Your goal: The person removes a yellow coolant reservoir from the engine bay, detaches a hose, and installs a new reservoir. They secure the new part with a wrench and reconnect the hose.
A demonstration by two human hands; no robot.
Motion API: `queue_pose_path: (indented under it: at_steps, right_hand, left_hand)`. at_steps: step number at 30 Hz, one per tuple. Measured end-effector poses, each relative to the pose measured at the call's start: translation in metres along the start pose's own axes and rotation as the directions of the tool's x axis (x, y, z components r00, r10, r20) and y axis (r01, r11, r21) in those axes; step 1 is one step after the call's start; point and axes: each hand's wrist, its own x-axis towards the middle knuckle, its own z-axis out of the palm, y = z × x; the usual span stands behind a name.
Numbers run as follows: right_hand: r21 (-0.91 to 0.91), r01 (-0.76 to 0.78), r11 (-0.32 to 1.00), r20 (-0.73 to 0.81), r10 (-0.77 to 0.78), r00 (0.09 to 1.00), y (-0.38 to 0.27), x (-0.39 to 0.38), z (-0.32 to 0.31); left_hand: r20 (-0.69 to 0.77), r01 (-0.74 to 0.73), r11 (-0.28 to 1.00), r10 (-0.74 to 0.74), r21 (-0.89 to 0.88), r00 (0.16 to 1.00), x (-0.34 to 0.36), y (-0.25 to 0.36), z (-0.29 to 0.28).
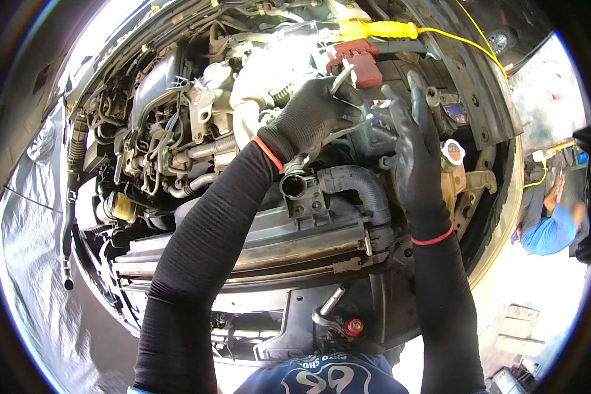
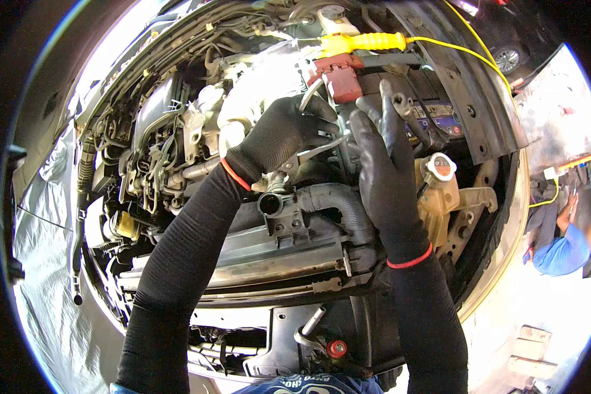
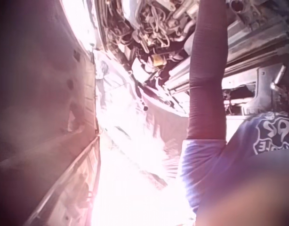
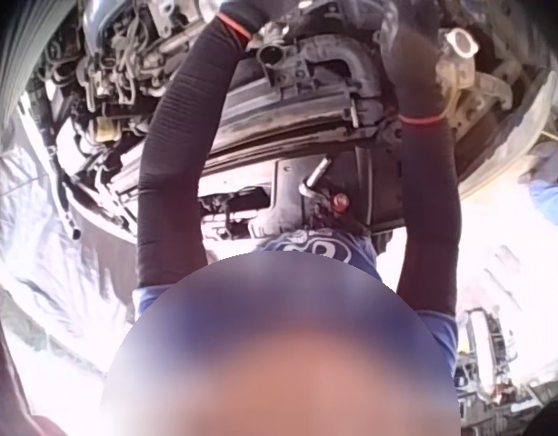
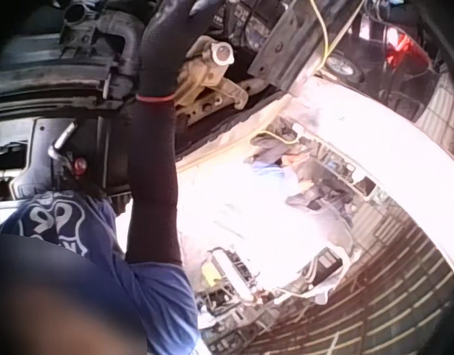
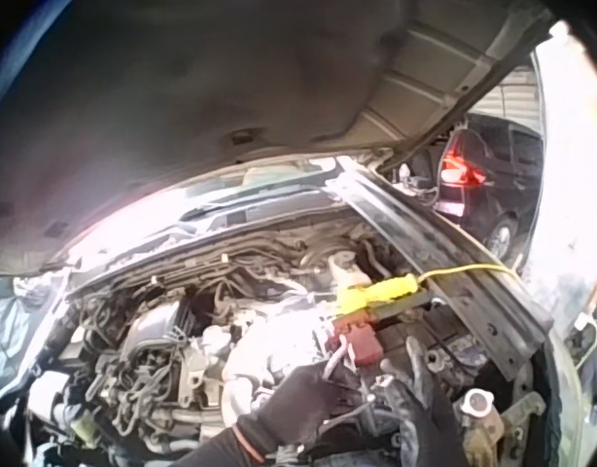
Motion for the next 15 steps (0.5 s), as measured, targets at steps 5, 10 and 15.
queue_pose_path:
  at_steps: [5, 10, 15]
  right_hand:
    - [-0.546, 0.157, 0.823, 0.228, -0.035, 0.973, 0.004, 0.018, -0.018]
    - [-0.790, 0.556, 0.260, 0.528, -0.172, 0.831, 0.009, 0.014, -0.043]
    - [-0.778, 0.628, 0.030, 0.622, -0.108, 0.776, -0.004, -0.007, -0.045]
  left_hand:
    - [0.075, -0.188, 0.929, 0.173, 0.319, 0.982, -0.003, 0.009, 0.010]
    - [0.008, -0.085, 0.989, 0.086, -0.118, 0.996, -0.010, 0.008, 0.016]
    - [0.118, -0.146, 0.988, 0.139, 0.051, 0.983, -0.010, -0.006, 0.014]
